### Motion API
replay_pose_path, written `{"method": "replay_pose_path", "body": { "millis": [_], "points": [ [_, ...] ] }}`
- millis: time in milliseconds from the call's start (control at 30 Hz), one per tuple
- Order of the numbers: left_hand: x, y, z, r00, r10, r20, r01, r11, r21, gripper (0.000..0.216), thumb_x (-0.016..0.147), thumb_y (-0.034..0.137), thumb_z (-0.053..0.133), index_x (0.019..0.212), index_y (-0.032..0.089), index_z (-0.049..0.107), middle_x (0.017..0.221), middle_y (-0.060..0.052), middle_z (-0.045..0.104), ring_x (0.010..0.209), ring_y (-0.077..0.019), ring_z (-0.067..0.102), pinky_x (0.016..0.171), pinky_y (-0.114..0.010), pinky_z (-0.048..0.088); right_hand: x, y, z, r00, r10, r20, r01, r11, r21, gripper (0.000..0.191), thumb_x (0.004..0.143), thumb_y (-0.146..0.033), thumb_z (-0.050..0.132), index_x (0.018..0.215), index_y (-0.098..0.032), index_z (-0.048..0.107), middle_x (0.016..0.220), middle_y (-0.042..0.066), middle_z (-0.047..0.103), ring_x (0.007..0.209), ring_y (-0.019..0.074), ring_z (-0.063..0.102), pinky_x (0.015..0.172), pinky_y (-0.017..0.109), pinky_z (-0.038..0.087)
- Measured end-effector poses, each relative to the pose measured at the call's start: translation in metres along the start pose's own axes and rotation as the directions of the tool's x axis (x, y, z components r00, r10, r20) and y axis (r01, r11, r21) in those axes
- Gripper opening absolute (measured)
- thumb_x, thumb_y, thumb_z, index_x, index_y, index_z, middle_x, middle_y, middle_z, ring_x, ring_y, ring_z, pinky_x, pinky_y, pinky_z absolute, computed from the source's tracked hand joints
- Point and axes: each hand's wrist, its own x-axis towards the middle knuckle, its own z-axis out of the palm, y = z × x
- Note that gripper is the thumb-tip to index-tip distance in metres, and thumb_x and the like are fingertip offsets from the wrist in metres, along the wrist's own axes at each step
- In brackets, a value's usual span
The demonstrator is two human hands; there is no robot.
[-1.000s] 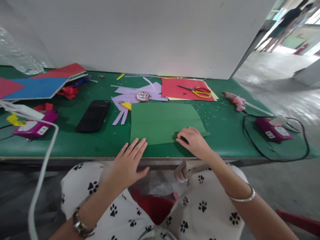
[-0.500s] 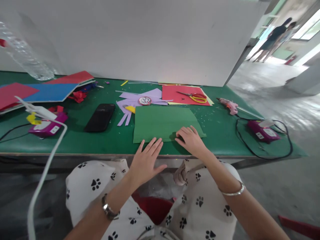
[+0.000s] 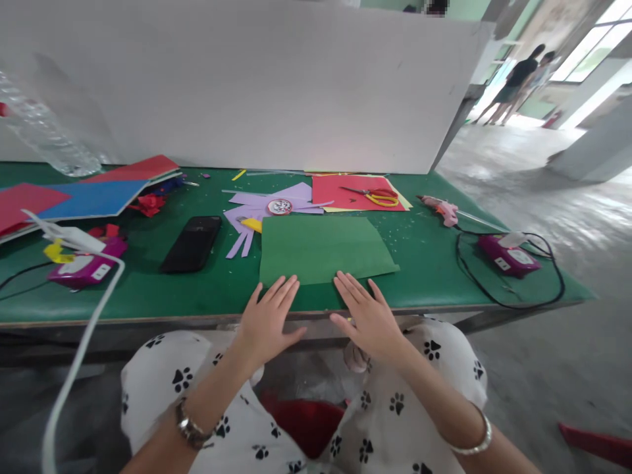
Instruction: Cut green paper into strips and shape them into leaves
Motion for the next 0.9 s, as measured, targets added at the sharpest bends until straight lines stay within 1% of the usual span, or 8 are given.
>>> {"method": "replay_pose_path", "body": {
  "millis": [167, 300, 467, 567, 667, 767, 833, 900],
  "points": [
    [-0.022, -0.03, -0.003, 0.997, -0.049, -0.058, 0.055, 0.994, 0.097, 0.058, 0.077, 0.042, 0.04, 0.127, 0.014, 0.036, 0.13, -0.01, 0.042, 0.116, -0.0248, 0.042, 0.092, -0.042, 0.035, -0.013, 0.033, 0.0, 0.996, 0.079, -0.041, -0.081, 0.995, -0.066, 0.054, 0.085, -0.044, 0.024, 0.132, -0.019, 0.03, 0.135, 0.008, 0.036, 0.123, 0.0215, 0.033, 0.097, 0.046, 0.028],
    [-0.03, -0.039, -0.007, 0.997, -0.039, -0.067, 0.046, 0.993, 0.108, 0.056, 0.077, 0.04, 0.04, 0.125, 0.013, 0.038, 0.128, -0.01, 0.044, 0.115, -0.0239, 0.044, 0.09, -0.04, 0.038, -0.026, 0.062, 0.002, 0.979, 0.19, -0.079, -0.199, 0.973, -0.12, 0.055, 0.084, -0.046, 0.022, 0.13, -0.018, 0.033, 0.134, 0.008, 0.037, 0.122, 0.0218, 0.034, 0.096, 0.044, 0.03],
    [-0.029, -0.043, -0.01, 0.995, -0.03, -0.097, 0.035, 0.999, 0.042, 0.052, 0.079, 0.044, 0.039, 0.122, 0.016, 0.041, 0.123, -0.01, 0.05, 0.112, -0.0233, 0.047, 0.09, -0.039, 0.039, -0.035, 0.081, -0.003, 0.969, 0.221, -0.107, -0.235, 0.961, -0.144, 0.055, 0.083, -0.048, 0.023, 0.128, -0.018, 0.037, 0.131, 0.01, 0.042, 0.119, 0.0238, 0.038, 0.093, 0.046, 0.033],
    [-0.015, -0.044, -0.015, 0.988, -0.022, -0.154, 0.021, 1.0, -0.009, 0.045, 0.081, 0.045, 0.037, 0.112, 0.015, 0.05, 0.111, -0.011, 0.059, 0.102, -0.0221, 0.053, 0.086, -0.037, 0.042, -0.025, 0.081, -0.009, 0.967, 0.209, -0.144, -0.229, 0.963, -0.14, 0.049, 0.083, -0.045, 0.028, 0.117, -0.018, 0.049, 0.122, 0.012, 0.051, 0.112, 0.0259, 0.046, 0.09, 0.05, 0.034],
    [0.013, -0.035, -0.018, 0.983, 0.025, -0.184, -0.027, 1.0, -0.009, 0.041, 0.08, 0.042, 0.043, 0.111, 0.016, 0.05, 0.11, -0.011, 0.057, 0.101, -0.0222, 0.052, 0.082, -0.035, 0.044, -0.001, 0.078, -0.012, 0.981, 0.096, -0.166, -0.109, 0.991, -0.075, 0.037, 0.082, -0.038, 0.037, 0.107, -0.018, 0.057, 0.115, 0.011, 0.056, 0.103, 0.0233, 0.052, 0.089, 0.046, 0.036],
    [0.045, -0.021, -0.017, 0.974, 0.188, -0.126, -0.187, 0.982, 0.027, 0.038, 0.079, 0.039, 0.048, 0.111, 0.018, 0.05, 0.11, -0.008, 0.055, 0.098, -0.0183, 0.052, 0.076, -0.028, 0.045, 0.026, 0.074, -0.011, 0.98, -0.141, -0.14, 0.148, 0.988, 0.04, 0.026, 0.082, -0.03, 0.043, 0.1, -0.021, 0.06, 0.107, 0.006, 0.06, 0.097, 0.0166, 0.055, 0.084, 0.034, 0.041],
    [0.063, -0.013, -0.015, 0.966, 0.23, -0.118, -0.225, 0.973, 0.055, 0.028, 0.08, 0.035, 0.049, 0.102, 0.02, 0.056, 0.099, -0.005, 0.058, 0.087, -0.0153, 0.055, 0.069, -0.025, 0.044, 0.04, 0.071, -0.01, 0.963, -0.232, -0.135, 0.235, 0.972, 0.006, 0.021, 0.082, -0.026, 0.044, 0.092, -0.021, 0.062, 0.097, 0.005, 0.064, 0.088, 0.0148, 0.057, 0.079, 0.03, 0.042],
    [0.074, -0.008, -0.013, 0.954, 0.279, -0.111, -0.269, 0.958, 0.096, 0.017, 0.081, 0.027, 0.049, 0.093, 0.019, 0.058, 0.087, -0.004, 0.059, 0.079, -0.014, 0.056, 0.062, -0.023, 0.041, 0.047, 0.069, -0.011, 0.953, -0.273, -0.134, 0.268, 0.962, -0.05, 0.021, 0.083, -0.023, 0.043, 0.088, -0.02, 0.063, 0.088, 0.004, 0.065, 0.08, 0.0143, 0.057, 0.075, 0.029, 0.041]
  ]
}}
